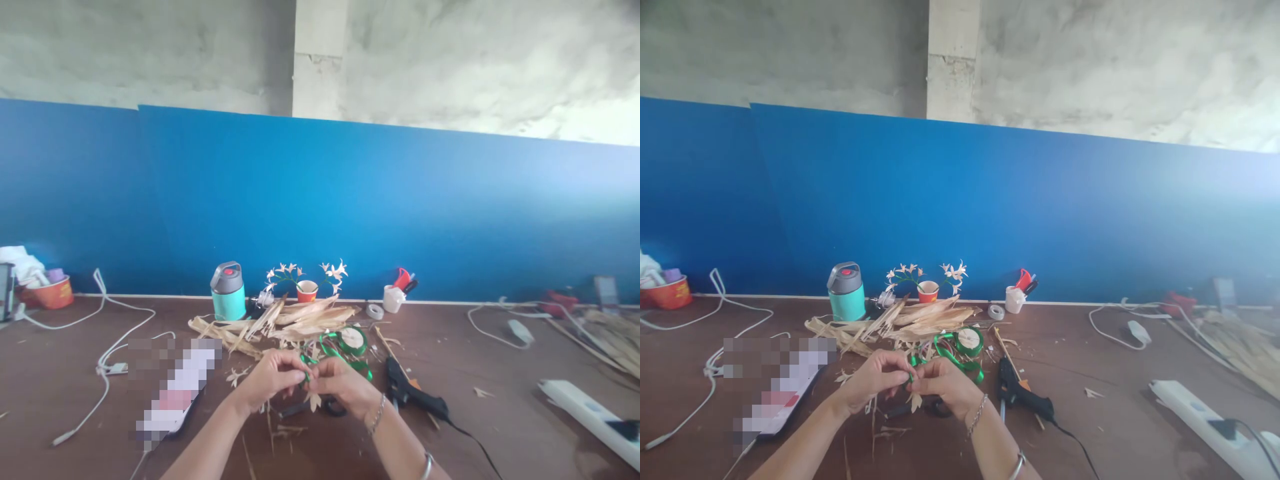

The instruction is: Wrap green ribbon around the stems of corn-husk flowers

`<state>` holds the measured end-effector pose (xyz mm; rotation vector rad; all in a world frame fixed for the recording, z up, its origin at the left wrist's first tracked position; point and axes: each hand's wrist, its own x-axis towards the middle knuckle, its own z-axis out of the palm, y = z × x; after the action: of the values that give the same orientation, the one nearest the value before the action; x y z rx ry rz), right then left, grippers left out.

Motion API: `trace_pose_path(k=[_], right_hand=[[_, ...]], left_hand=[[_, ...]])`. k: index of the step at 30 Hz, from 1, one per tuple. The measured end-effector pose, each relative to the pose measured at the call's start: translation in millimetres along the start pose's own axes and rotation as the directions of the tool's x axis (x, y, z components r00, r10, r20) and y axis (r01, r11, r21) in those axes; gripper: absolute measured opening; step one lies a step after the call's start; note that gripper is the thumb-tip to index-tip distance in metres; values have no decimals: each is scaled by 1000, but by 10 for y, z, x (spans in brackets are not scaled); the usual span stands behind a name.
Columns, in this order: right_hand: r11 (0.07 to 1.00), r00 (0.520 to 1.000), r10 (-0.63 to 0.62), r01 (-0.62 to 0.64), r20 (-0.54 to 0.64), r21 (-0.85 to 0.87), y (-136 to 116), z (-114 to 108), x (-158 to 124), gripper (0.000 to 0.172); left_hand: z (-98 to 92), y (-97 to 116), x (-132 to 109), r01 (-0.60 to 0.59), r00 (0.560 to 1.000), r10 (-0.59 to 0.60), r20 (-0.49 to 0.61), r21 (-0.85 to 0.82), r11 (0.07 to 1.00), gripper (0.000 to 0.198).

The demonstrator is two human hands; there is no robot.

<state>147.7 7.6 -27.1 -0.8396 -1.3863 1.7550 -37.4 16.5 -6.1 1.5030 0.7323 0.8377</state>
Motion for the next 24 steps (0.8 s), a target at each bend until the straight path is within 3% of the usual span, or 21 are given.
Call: trace_pose_path(k=[8, 12, 18, 21, 24], right_hand=[[997, 1000, -9, 7, 21, 75, 19, -25, 22, 21], [1000, 1000, -6, 6, 0, -18, -61, 11, -6, 24], [975, 979, -44, -1, -200, -220, -162, 104, 2, 24], [944, 940, -153, 48, -305, -327, -122, 156, 50, 28], [854, 884, -298, 78, -360, -514, -42, 202, 91, 36]], left_hand=[[40, -39, 9, -7, 1000, 7, -3, -51, 999, 21], [28, -69, 15, -12, 1000, 12, -15, -10, 1000, 22], [-6, -119, 59, 40, 986, -26, -166, 84, 996, 22], [13, -180, 98, 27, 969, 4, -247, 120, 992, 21], [48, -248, 138, -11, 962, 59, -267, 176, 984, 17]])
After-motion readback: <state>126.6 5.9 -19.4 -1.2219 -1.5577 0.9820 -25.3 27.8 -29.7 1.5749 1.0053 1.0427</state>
